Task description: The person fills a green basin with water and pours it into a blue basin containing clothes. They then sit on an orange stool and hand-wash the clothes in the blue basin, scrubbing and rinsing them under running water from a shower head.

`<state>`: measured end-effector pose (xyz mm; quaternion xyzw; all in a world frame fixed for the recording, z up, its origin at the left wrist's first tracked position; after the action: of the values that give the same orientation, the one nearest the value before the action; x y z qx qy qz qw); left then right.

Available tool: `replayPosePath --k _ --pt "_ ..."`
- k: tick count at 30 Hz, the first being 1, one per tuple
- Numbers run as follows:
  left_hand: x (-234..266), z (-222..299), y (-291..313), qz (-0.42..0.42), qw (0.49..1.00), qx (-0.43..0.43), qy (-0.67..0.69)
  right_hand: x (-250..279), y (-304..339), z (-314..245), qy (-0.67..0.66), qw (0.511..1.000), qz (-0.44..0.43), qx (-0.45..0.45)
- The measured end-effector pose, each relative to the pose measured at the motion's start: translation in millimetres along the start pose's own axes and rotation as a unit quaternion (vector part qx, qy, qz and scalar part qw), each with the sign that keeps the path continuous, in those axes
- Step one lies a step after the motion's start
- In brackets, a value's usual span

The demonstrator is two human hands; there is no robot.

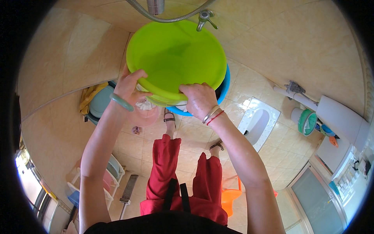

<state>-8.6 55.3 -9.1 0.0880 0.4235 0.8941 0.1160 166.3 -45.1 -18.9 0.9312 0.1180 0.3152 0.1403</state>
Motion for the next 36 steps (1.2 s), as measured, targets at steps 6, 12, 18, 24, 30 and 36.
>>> replayPosePath --k 6,12,18,24,30,36 --pt "1.6 -1.5 -0.8 0.006 1.000 -0.001 -0.001 -3.1 -2.3 0.9 -0.002 1.000 -0.006 -0.001" --pt "1.2 -1.2 -1.2 0.012 1.000 0.000 -0.004 -4.7 -3.3 2.4 -0.003 1.000 -0.011 -0.001" --pt "-1.5 -1.8 -1.4 0.011 1.000 -0.001 0.004 -5.3 -2.8 4.4 -0.009 1.000 -0.005 0.000" --pt "-4.5 -4.0 -5.2 0.008 1.000 0.005 0.007 -4.2 -1.1 6.4 0.000 1.000 0.000 0.003" --pt "-5.8 -10.1 -13.9 -0.002 1.000 -0.005 0.009 -7.0 1.0 10.1 0.024 1.000 -0.010 -0.008" --pt "-8.9 -16.5 -22.7 -0.008 1.000 0.012 0.019 -6.0 6.5 14.1 0.047 0.999 -0.011 -0.014"
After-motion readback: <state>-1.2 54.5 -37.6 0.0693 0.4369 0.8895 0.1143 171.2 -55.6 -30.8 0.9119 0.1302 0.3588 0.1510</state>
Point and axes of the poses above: each hand's wrist, its own y-axis away from the middle knuckle, its own x-axis out of the back of the hand, z = x × y, the point moved 4 cm from there along -y, towards the middle knuckle, and after that the axes turned 15 degrees about -y, right-handed, at the moved point
